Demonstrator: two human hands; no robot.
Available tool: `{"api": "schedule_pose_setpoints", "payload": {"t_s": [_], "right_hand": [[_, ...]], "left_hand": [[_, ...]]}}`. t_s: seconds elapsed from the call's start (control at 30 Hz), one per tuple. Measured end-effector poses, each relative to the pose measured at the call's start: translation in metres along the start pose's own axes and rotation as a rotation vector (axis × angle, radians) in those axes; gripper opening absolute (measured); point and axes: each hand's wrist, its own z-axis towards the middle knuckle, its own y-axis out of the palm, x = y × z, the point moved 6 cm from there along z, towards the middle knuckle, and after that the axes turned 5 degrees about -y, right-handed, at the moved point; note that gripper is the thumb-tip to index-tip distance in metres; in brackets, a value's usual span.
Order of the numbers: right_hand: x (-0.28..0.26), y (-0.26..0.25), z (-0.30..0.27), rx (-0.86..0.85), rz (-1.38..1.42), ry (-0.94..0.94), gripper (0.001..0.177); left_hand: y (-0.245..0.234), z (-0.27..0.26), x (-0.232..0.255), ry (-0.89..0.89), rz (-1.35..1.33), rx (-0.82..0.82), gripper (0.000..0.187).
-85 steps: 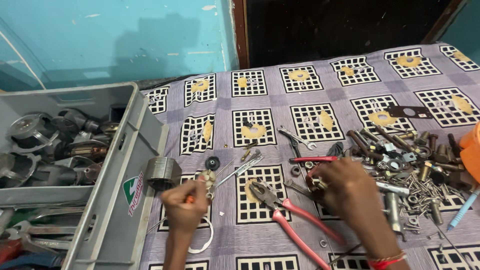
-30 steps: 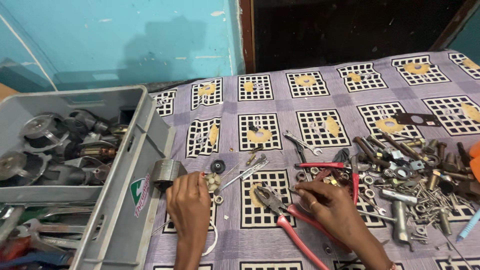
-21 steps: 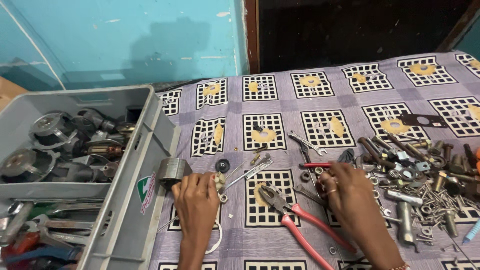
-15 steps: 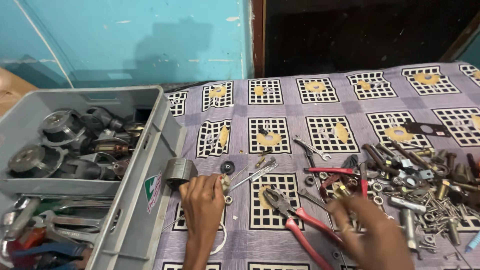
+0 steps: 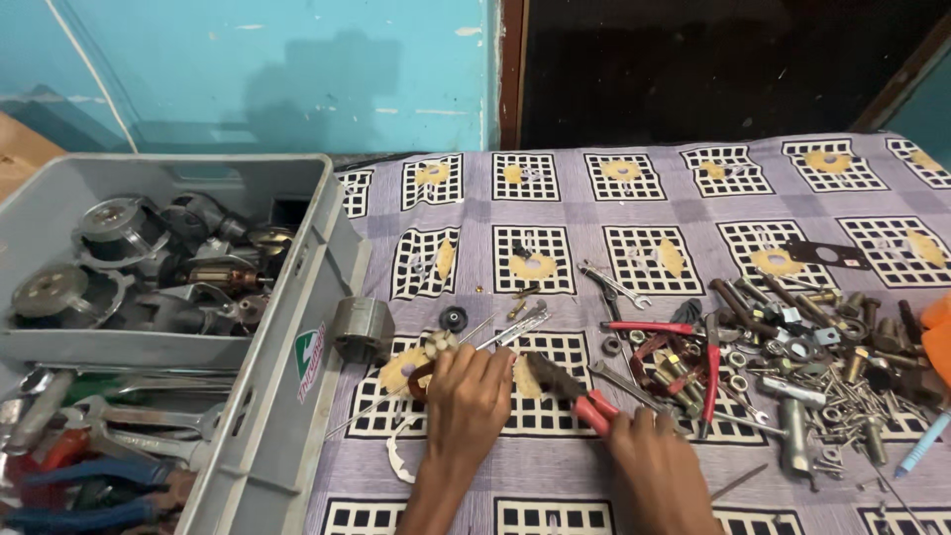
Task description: The person removes a copper coil from a motor stator core by hand, shapes and trims the coil using pliers, and places motor components into a plastic crate.
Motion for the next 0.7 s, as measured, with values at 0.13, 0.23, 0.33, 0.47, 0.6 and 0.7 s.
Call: {"api": "schedule_pose_setpoints", "payload": {"t_s": [0.13,0.23,0.33,0.47,0.6,0.7], "right_hand": [[0.043,-0.016,-0.003,-0.078,0.663,0.173,0.015],[0.050,0.021,-0.008,-0.337,1.279,0.137,0.023],[0.030,0.068,-0.020,-0.444,1.827,0.004,0.037],[0.025,0.082,-0.027,-0.324,1.908,-0.200,0.055],[0.022,0.070,-0.031,-0.253,1.790,-0.047,0.083],[0.021,0.062,-0.032,-0.213,1.752,0.016,0.084]], "left_hand": [[-0.011,0.001,0.002,-0.019,-0.026,0.017,0.008],[-0.016,0.006,0.005,0.006,-0.048,0.069,0.009],[-0.015,0.002,0.004,-0.015,-0.091,0.039,0.006],[0.001,-0.003,0.005,0.024,-0.093,0.001,0.009],[0.013,-0.011,0.007,0.080,-0.089,-0.051,0.011],[0.016,-0.011,0.008,0.071,-0.097,-0.075,0.008]]}}
